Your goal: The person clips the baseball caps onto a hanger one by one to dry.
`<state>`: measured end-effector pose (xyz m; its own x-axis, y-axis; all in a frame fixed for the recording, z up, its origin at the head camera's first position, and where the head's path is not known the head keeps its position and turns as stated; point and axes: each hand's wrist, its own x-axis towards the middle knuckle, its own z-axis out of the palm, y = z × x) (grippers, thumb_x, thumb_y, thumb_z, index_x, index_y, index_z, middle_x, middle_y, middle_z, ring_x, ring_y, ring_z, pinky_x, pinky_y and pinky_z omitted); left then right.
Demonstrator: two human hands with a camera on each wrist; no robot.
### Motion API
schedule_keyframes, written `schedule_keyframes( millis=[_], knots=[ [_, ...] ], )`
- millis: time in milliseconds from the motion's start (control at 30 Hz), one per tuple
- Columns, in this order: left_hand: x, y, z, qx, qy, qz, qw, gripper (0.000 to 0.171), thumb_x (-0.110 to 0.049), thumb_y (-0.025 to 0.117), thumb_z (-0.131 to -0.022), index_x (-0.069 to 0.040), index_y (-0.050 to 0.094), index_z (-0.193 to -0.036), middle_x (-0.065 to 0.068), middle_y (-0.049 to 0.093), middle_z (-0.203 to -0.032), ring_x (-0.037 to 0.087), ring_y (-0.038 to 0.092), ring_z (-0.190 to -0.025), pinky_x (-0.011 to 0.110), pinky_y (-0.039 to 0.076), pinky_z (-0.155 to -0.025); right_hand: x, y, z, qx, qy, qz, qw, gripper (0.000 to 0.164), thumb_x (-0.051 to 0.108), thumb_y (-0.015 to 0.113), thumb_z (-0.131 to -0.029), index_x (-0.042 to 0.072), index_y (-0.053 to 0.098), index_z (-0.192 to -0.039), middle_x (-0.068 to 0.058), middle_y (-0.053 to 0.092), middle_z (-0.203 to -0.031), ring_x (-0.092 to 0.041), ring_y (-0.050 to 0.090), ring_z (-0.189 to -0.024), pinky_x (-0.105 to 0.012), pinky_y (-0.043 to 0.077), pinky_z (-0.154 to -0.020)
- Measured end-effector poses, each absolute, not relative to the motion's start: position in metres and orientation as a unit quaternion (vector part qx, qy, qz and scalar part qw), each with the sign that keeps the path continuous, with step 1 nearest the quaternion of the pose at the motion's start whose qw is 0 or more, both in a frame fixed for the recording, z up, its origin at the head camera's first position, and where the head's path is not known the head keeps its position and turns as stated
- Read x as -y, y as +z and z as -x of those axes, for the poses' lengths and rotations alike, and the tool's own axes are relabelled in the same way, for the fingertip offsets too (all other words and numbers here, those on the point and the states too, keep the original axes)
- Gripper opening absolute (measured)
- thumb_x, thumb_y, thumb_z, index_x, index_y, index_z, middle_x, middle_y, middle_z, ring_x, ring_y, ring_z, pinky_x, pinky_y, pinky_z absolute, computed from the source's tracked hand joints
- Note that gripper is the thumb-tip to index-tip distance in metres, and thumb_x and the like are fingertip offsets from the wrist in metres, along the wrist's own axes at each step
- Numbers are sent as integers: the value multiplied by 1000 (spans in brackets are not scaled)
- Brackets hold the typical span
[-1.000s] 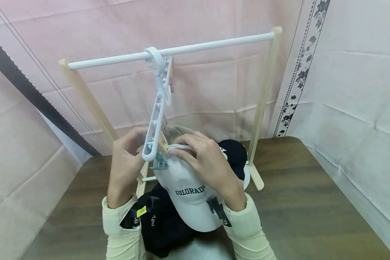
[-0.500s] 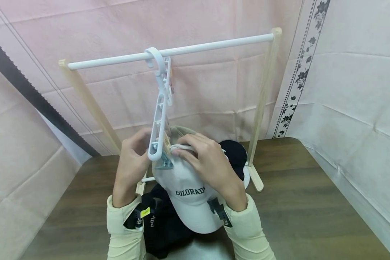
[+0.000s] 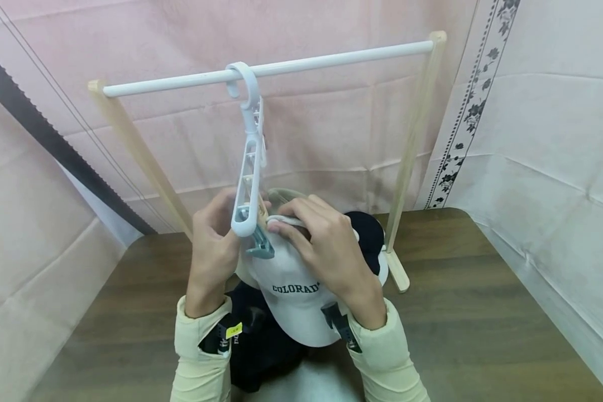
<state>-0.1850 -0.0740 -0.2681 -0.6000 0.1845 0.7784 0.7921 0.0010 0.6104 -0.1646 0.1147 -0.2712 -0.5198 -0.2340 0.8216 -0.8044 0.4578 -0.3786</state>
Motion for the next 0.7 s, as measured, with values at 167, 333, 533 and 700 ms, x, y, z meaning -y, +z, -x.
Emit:
schedule_keyframes(
  millis=[167, 333, 533, 700],
  knots=[
    [65, -269, 184, 643, -622, 372, 246, 45, -36, 63, -98, 5, 61, -114, 13, 62, -90, 22, 58, -81, 33, 49, -77, -118, -270, 162, 776, 412, -332, 344, 13, 8, 76, -87, 8, 69, -98, 3, 65, -88, -7, 56, -81, -21, 48, -73],
    [60, -269, 183, 637, -627, 369, 253, 42, -35, 58, -100, 5, 60, -113, 8, 59, -87, 20, 55, -77, 30, 46, -71, -124, -272, 168, 777, 426, -344, 311, 12, 19, 69, -93, 8, 69, -99, 3, 66, -91, -8, 59, -84, -25, 51, -77],
    [58, -267, 181, 617, -634, 390, 257, 47, -37, 51, -103, 10, 55, -108, 14, 57, -86, 17, 54, -74, 28, 46, -67, -134, -277, 179, 794, 438, -335, 255, 60, 58, 31, -99, 11, 68, -98, 4, 66, -90, -10, 60, -83, -28, 49, -75],
    [58, -266, 178, 615, -648, 371, 254, 36, -24, 36, -102, 9, 52, -102, 10, 56, -83, 14, 49, -64, 26, 42, -56, -139, -281, 185, 798, 448, -326, 237, 61, 56, 27, -102, 12, 69, -99, 3, 67, -95, -11, 61, -92, -30, 48, -84]
  ],
)
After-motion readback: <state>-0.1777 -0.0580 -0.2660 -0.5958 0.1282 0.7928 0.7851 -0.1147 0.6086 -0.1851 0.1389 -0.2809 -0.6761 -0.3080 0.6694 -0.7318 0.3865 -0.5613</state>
